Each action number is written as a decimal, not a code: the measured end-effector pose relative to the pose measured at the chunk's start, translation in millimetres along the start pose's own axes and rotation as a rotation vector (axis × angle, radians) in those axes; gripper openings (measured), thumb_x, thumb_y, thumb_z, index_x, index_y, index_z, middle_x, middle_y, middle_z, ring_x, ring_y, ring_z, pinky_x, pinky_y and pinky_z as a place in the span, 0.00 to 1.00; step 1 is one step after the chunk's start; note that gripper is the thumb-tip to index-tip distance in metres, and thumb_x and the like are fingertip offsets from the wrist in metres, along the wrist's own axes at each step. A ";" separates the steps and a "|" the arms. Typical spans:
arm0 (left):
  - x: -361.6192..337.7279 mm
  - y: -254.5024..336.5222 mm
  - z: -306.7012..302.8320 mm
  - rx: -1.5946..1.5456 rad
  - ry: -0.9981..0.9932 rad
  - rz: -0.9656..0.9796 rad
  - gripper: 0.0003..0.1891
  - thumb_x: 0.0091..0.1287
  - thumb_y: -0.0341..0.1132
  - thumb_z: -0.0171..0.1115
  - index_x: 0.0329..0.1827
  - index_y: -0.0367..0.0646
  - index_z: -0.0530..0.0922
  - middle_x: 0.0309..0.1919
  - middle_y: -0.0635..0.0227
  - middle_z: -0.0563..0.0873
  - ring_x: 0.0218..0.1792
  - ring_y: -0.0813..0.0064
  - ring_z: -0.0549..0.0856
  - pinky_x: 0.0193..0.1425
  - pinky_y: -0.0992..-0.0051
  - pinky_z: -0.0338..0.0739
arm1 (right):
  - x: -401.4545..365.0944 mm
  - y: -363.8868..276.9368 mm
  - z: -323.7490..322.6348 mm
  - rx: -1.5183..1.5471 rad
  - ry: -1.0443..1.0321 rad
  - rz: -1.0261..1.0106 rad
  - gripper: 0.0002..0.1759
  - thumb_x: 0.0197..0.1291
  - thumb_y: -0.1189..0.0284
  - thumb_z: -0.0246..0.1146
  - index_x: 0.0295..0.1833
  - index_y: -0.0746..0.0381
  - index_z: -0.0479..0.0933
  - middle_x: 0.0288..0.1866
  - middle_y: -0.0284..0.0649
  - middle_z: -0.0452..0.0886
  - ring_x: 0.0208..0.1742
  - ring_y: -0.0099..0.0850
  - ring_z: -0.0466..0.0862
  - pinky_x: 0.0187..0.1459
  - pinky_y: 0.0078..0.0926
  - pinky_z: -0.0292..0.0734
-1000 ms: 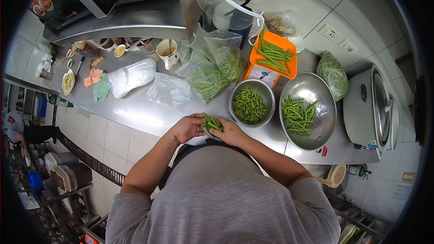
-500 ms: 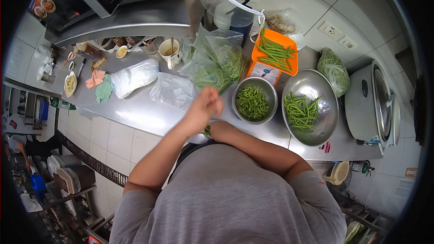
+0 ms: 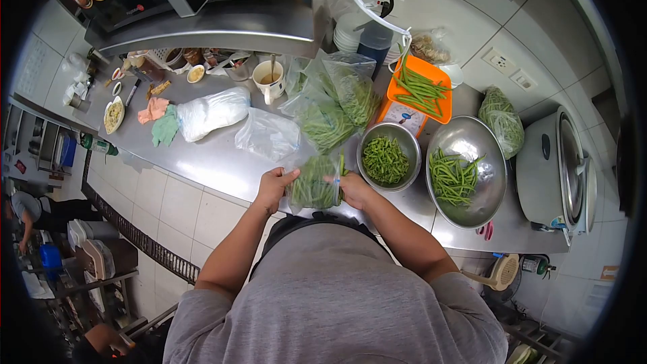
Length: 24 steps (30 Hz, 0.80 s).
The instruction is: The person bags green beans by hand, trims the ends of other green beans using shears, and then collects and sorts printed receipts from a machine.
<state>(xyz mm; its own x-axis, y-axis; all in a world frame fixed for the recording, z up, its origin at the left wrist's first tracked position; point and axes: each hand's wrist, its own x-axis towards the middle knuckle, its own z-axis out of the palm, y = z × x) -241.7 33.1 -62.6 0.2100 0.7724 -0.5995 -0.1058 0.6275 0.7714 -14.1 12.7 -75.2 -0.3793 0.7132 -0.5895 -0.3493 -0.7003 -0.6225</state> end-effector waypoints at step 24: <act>22.0 3.0 63.5 0.702 0.026 0.339 0.09 0.61 0.32 0.67 0.39 0.39 0.77 0.30 0.71 0.81 0.29 0.77 0.80 0.31 0.72 0.75 | 13.5 27.7 0.4 -0.337 0.078 -0.148 0.22 0.61 0.74 0.62 0.60 0.68 0.71 0.52 0.41 0.80 0.51 0.29 0.78 0.52 0.28 0.72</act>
<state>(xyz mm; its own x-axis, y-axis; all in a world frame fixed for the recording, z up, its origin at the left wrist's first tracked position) -175.7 45.7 -59.9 0.2520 0.9183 -0.3053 0.4821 0.1544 0.8624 -29.3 3.0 -100.2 -0.2746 0.8150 -0.5102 -0.0885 -0.5498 -0.8306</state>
